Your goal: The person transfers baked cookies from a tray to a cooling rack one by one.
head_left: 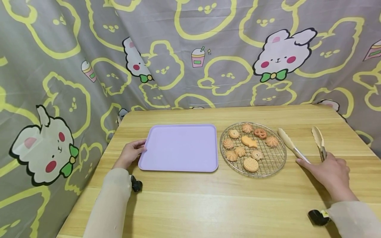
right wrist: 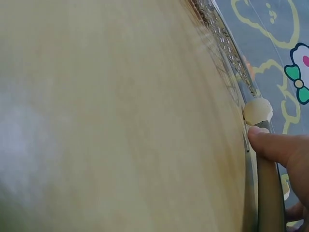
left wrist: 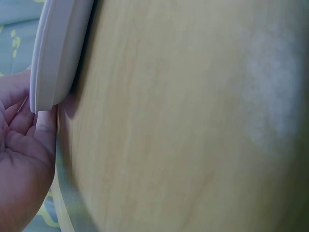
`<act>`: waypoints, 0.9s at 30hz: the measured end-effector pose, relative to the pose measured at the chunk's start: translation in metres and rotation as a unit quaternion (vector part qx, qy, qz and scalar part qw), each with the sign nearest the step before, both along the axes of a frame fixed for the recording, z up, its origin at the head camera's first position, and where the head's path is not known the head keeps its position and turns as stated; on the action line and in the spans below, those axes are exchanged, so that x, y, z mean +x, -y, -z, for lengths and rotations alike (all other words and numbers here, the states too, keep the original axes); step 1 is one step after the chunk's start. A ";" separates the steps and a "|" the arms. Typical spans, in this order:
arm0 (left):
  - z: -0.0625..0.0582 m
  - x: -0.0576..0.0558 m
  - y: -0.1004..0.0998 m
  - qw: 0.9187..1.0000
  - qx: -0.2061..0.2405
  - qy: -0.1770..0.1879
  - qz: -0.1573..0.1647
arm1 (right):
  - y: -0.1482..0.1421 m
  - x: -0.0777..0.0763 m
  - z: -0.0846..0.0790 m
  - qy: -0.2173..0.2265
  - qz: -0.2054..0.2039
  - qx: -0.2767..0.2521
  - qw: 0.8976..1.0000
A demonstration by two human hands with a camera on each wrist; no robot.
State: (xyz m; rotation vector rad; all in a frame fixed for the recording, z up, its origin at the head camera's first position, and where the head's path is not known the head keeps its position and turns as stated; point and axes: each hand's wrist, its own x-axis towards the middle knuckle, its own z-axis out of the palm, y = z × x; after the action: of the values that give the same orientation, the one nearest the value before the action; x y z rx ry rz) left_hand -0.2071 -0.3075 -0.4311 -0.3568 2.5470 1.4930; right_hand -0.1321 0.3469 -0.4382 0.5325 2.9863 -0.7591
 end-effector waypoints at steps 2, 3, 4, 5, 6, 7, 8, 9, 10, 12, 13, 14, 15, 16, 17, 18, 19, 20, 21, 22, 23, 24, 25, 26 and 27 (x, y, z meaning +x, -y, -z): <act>0.000 0.000 0.000 1.000 0.001 -0.002 0.000 | 0.000 -0.001 0.000 0.006 0.000 -0.001 1.000; 0.000 -0.001 0.000 1.000 0.001 -0.002 0.001 | 0.000 -0.001 0.000 0.011 0.000 -0.002 1.000; 0.001 -0.001 0.001 1.000 0.000 -0.003 0.001 | 0.000 -0.001 0.000 0.017 0.000 -0.003 1.000; 0.001 -0.001 0.001 1.000 -0.001 -0.004 0.002 | 0.000 -0.002 0.000 0.023 0.002 -0.005 1.000; 0.001 -0.001 0.002 1.000 -0.002 -0.005 0.003 | 0.000 -0.002 0.000 0.028 0.004 -0.009 1.000; 0.002 -0.001 0.002 1.000 -0.002 -0.005 0.003 | -0.001 -0.002 0.000 0.034 0.006 -0.014 0.999; 0.002 -0.001 0.002 1.000 -0.003 -0.005 0.003 | -0.001 -0.002 0.001 0.040 0.008 -0.019 0.999; 0.003 -0.001 0.003 1.000 -0.003 -0.005 0.003 | -0.001 -0.003 0.001 0.044 0.010 -0.024 0.999; 0.003 -0.001 0.003 1.000 -0.003 -0.004 0.002 | -0.002 -0.003 0.001 0.047 0.012 -0.028 0.998; 0.004 -0.001 0.003 1.000 -0.002 -0.003 0.000 | -0.002 -0.003 0.002 0.052 0.015 -0.034 0.998; 0.004 -0.001 0.003 1.000 -0.001 -0.002 -0.003 | -0.002 -0.003 0.002 0.053 0.015 -0.037 0.998; 0.004 -0.001 0.003 1.000 -0.001 -0.001 -0.003 | -0.002 -0.003 0.002 0.053 0.015 -0.038 0.998; 0.004 -0.001 0.003 1.000 -0.001 -0.001 -0.004 | -0.002 -0.003 0.002 0.052 0.015 -0.039 0.998; 0.004 -0.001 0.003 1.000 -0.002 -0.001 -0.002 | -0.001 -0.003 0.002 0.052 0.015 -0.041 0.998; 0.004 -0.001 0.003 1.000 -0.001 -0.002 -0.004 | -0.001 -0.003 0.002 0.051 0.015 -0.043 0.998; 0.004 -0.001 0.003 1.000 0.000 -0.003 -0.004 | -0.001 -0.003 0.001 0.048 0.015 -0.045 0.998; 0.004 -0.001 0.003 1.000 0.000 -0.004 -0.003 | -0.001 -0.003 0.000 0.045 0.016 -0.046 0.998; 0.004 -0.001 0.003 1.000 -0.001 -0.005 -0.001 | -0.001 -0.003 -0.001 0.043 0.018 -0.046 0.998; 0.003 -0.001 0.002 1.000 -0.002 -0.006 -0.001 | -0.001 -0.003 -0.002 0.040 0.019 -0.046 0.998; 0.003 -0.001 0.002 1.000 -0.003 -0.007 -0.002 | 0.000 -0.003 -0.004 0.037 0.021 -0.046 0.998; 0.003 -0.001 0.002 1.000 -0.004 -0.007 -0.003 | 0.000 -0.003 -0.006 0.033 0.022 -0.049 0.998; 0.003 -0.002 0.002 1.000 -0.006 -0.007 -0.002 | 0.000 -0.004 -0.008 0.029 0.023 -0.048 0.998; 0.002 -0.002 0.002 1.000 -0.008 -0.007 -0.002 | 0.001 -0.005 -0.010 0.025 0.021 -0.047 0.998; 0.002 -0.002 0.002 1.000 -0.009 -0.006 0.000 | 0.001 -0.006 -0.013 0.022 0.020 -0.048 0.998; 0.002 -0.002 0.002 1.000 -0.009 -0.005 -0.001 | 0.002 -0.007 -0.016 0.018 0.018 -0.047 0.999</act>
State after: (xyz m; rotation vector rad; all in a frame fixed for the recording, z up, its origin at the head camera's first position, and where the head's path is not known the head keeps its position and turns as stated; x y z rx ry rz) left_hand -0.2093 -0.3095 -0.4329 -0.3547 2.5707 1.4775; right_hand -0.1389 0.3451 -0.4227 0.5893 2.8993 -0.8774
